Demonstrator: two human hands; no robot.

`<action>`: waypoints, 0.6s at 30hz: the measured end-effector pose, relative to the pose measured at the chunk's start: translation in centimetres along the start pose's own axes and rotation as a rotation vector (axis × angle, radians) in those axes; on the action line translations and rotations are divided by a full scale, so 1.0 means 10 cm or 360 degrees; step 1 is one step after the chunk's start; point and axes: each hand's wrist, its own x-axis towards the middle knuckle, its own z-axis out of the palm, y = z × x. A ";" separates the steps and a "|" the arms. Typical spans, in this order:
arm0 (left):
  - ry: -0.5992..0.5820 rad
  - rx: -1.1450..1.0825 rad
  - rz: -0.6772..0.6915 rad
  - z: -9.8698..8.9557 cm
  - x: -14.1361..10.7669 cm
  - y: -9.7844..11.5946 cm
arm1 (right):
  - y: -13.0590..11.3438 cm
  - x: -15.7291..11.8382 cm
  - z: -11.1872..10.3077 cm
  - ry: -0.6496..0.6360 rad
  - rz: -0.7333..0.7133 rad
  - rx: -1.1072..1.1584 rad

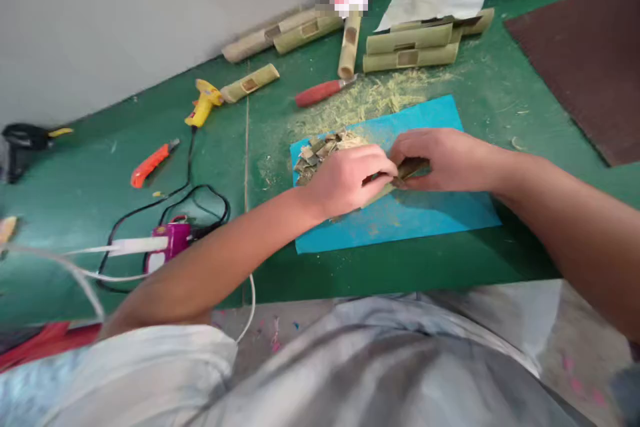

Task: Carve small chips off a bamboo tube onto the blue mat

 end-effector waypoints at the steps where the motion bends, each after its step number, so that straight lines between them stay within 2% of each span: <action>1: -0.0020 0.0012 0.0005 -0.01 -0.02 0.00 | 0.01 0.00 0.00 -0.0003 -0.0011 0.0011; 12: -0.0187 0.0339 0.0075 -0.32 -0.49 0.06 | 0.06 0.00 -0.01 0.0032 -0.0098 -0.0036; 14: -0.0172 0.0330 0.0061 -0.35 -0.49 0.08 | 0.05 -0.01 -0.02 0.0048 -0.0113 -0.0054; 18: 0.0036 0.0186 0.0013 -0.28 -0.29 0.10 | 0.05 -0.01 -0.02 0.0035 -0.0189 -0.0126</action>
